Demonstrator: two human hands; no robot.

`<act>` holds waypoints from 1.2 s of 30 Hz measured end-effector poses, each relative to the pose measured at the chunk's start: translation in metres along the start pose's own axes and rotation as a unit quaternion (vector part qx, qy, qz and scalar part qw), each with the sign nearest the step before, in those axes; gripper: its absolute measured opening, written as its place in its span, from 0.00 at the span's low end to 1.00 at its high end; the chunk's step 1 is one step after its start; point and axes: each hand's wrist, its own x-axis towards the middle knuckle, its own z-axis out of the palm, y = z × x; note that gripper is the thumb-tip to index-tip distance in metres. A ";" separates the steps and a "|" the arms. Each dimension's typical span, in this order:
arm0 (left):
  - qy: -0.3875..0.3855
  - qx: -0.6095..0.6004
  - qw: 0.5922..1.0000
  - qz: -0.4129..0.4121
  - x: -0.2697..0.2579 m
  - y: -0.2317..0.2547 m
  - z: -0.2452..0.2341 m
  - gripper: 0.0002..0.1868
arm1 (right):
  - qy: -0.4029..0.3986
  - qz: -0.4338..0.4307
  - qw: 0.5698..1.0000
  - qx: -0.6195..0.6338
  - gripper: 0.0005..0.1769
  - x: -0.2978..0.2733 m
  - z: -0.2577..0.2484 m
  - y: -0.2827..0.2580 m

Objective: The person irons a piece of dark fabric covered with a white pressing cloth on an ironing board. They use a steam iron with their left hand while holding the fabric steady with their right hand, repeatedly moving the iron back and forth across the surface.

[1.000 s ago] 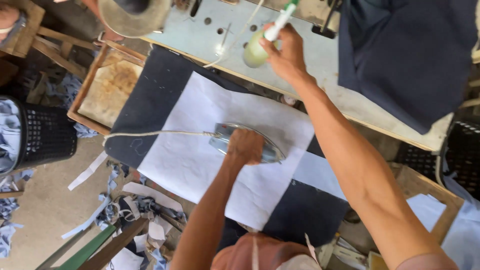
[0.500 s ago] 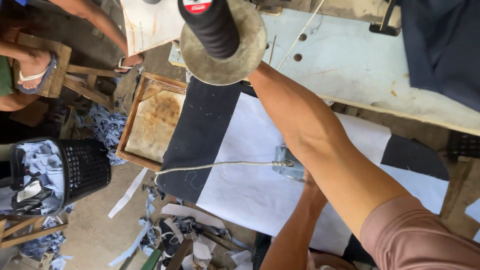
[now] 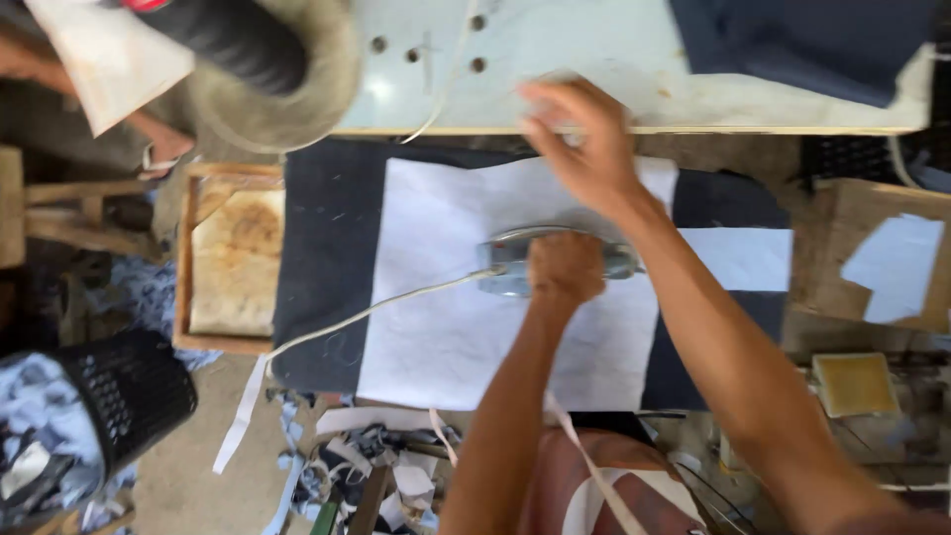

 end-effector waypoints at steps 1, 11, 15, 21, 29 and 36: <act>0.001 0.002 1.000 0.013 -0.008 0.001 -0.010 0.09 | 0.007 0.001 1.000 -0.012 0.15 -0.048 -0.039 -0.005; -0.121 0.055 0.990 -0.048 -0.001 0.022 -0.018 0.15 | 0.267 0.557 0.716 -0.324 0.25 -0.452 -0.205 0.054; -0.187 0.089 0.978 -0.019 0.005 0.040 -0.020 0.20 | 0.148 0.661 0.643 -0.358 0.40 -0.414 -0.170 0.042; -0.242 0.102 0.965 0.006 0.009 0.078 -0.046 0.24 | 0.094 0.648 0.632 -0.415 0.43 -0.406 -0.172 0.033; -0.295 0.134 0.941 0.102 0.016 0.092 -0.043 0.26 | 0.092 0.665 0.607 -0.425 0.43 -0.407 -0.167 0.035; -0.284 0.130 0.940 0.135 0.025 0.092 -0.052 0.25 | 0.104 0.651 0.606 -0.446 0.44 -0.403 -0.169 0.043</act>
